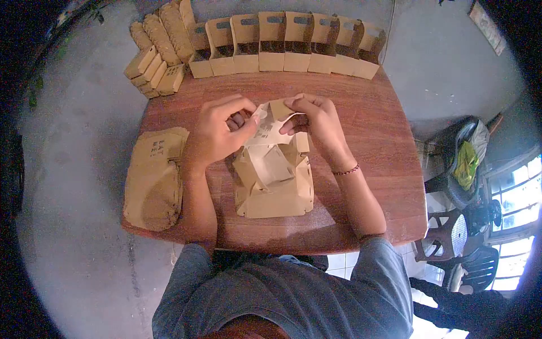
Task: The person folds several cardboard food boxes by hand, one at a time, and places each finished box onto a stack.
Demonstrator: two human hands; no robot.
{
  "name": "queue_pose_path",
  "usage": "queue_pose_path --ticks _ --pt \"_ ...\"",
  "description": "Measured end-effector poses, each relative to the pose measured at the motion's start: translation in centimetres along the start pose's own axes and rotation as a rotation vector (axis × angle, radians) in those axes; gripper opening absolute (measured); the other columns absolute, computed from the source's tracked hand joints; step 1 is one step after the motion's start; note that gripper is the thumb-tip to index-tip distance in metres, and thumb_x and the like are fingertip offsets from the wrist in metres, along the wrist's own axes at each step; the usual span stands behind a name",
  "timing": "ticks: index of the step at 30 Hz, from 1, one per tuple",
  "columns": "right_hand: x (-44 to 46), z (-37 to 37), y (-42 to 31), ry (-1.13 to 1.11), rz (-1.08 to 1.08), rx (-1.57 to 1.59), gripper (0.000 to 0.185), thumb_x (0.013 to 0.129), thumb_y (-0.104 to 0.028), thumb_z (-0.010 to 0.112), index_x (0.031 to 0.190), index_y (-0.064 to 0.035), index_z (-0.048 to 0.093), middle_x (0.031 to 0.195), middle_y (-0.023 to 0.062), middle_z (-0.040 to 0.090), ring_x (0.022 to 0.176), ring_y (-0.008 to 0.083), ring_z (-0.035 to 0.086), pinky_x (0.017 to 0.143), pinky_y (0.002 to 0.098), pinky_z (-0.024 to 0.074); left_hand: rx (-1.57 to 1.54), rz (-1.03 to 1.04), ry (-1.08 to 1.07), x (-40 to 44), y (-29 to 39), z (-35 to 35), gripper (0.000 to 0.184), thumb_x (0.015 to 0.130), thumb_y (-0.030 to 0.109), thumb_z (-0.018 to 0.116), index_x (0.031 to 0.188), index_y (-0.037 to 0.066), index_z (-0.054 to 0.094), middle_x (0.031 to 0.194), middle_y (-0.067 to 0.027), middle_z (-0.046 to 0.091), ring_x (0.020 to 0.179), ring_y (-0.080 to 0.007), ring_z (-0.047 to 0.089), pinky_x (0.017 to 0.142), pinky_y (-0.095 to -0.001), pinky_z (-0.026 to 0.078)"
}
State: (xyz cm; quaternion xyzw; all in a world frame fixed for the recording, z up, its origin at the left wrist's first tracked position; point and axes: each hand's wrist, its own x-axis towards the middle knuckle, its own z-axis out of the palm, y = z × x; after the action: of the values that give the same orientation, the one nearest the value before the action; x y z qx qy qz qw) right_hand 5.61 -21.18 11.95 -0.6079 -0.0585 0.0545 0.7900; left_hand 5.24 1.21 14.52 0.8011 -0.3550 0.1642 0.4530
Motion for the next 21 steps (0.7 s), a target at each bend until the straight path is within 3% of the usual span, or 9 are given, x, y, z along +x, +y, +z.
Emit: queue_pose_path --ticks 6,10,12,18,21 --pt "-0.9 1.9 0.3 0.029 -0.066 -0.154 0.016 0.094 -0.014 0.066 0.093 0.0027 0.065 0.085 0.0113 0.069 0.07 0.0183 0.071 0.065 0.028 0.0551 -0.154 -0.264 0.016 -0.2 -0.6 -0.4 0.01 0.087 0.01 0.07 0.091 0.003 0.064 0.077 0.0035 0.059 0.065 -0.0012 0.05 0.057 -0.0202 0.04" --pt "-1.3 2.4 1.2 -0.024 -0.23 -0.233 0.017 0.097 -0.012 0.064 0.099 0.0049 0.066 0.088 0.0089 0.07 0.076 0.0157 0.071 0.069 0.0269 0.0553 -0.213 -0.249 0.039 0.0 -0.4 0.3 0.011 0.088 0.01 0.07 0.093 0.003 0.063 0.077 0.0065 0.057 0.066 -0.0001 0.045 0.058 -0.0196 0.038" --pt "-1.5 2.4 1.2 -0.039 -0.273 -0.279 0.018 0.098 -0.012 0.063 0.101 0.0054 0.066 0.089 0.008 0.07 0.078 0.015 0.071 0.07 0.0266 0.0552 -0.235 -0.252 0.068 0.1 -0.3 0.8 0.014 0.083 0.014 0.07 0.084 0.002 0.061 0.067 -0.0004 0.056 0.057 -0.0075 0.051 0.054 -0.0264 0.042" --pt "-1.6 2.2 1.2 -0.03 -0.326 -0.345 0.016 0.097 -0.009 0.06 0.098 0.0061 0.065 0.087 0.0075 0.071 0.081 0.0142 0.071 0.072 0.0266 0.0547 -0.08 -0.193 0.092 0.3 0.3 1.4 0.015 0.082 0.012 0.07 0.086 0.001 0.06 0.071 -0.0034 0.058 0.06 -0.0126 0.055 0.057 -0.0289 0.046" --pt "-1.6 2.6 1.4 0.028 -0.378 -0.403 0.015 0.097 -0.007 0.059 0.096 0.0061 0.065 0.084 0.008 0.071 0.081 0.0138 0.071 0.072 0.027 0.0548 -0.083 -0.139 0.124 0.1 0.4 1.6 0.015 0.084 0.009 0.071 0.091 0.001 0.06 0.073 0.0002 0.055 0.064 -0.0065 0.048 0.056 -0.0237 0.04"
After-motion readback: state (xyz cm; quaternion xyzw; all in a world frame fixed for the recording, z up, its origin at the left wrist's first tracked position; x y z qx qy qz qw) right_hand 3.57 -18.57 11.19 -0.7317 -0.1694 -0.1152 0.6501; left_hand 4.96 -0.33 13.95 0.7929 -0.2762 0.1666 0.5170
